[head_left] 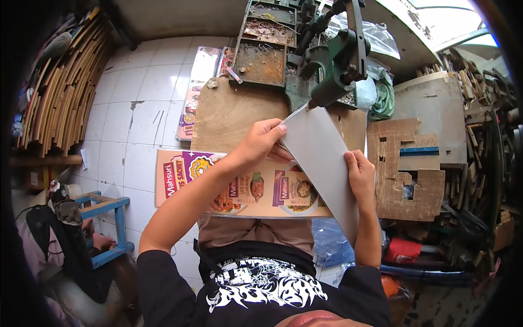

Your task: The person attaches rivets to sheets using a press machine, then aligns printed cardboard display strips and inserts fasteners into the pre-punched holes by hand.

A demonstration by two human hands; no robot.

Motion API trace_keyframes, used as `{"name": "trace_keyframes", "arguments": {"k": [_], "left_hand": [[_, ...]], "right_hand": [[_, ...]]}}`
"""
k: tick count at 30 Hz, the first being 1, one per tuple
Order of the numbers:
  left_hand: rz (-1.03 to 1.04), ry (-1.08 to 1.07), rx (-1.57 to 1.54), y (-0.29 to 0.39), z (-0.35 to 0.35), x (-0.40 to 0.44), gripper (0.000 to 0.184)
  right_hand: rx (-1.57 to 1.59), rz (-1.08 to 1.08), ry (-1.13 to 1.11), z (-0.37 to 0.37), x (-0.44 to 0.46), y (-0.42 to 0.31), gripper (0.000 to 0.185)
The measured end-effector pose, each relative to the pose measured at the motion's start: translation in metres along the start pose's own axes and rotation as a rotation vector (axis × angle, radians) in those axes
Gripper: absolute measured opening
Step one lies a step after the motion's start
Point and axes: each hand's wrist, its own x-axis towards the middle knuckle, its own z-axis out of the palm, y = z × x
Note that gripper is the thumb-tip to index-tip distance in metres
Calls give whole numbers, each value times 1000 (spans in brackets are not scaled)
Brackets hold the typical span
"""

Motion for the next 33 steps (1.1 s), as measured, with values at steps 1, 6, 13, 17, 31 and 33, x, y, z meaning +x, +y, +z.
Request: {"name": "trace_keyframes", "arguments": {"k": [1, 6, 13, 17, 31, 33], "left_hand": [[-11, 2, -9, -1, -1, 1, 33], [-9, -1, -21, -1, 0, 1, 33], [-35, 7, -16, -1, 1, 0, 34], [1, 10, 8, -1, 1, 2, 34], [-16, 21, 11, 1, 4, 0, 31], [-15, 15, 2, 1, 4, 1, 31]], "right_hand": [[4, -6, 1, 0, 0, -2, 32], [27, -28, 20, 1, 0, -1, 32], [12, -13, 12, 0, -3, -4, 32], [-6, -21, 2, -2, 0, 4, 32], [14, 11, -10, -7, 1, 5, 32], [-20, 18, -22, -8, 1, 4, 32]]}}
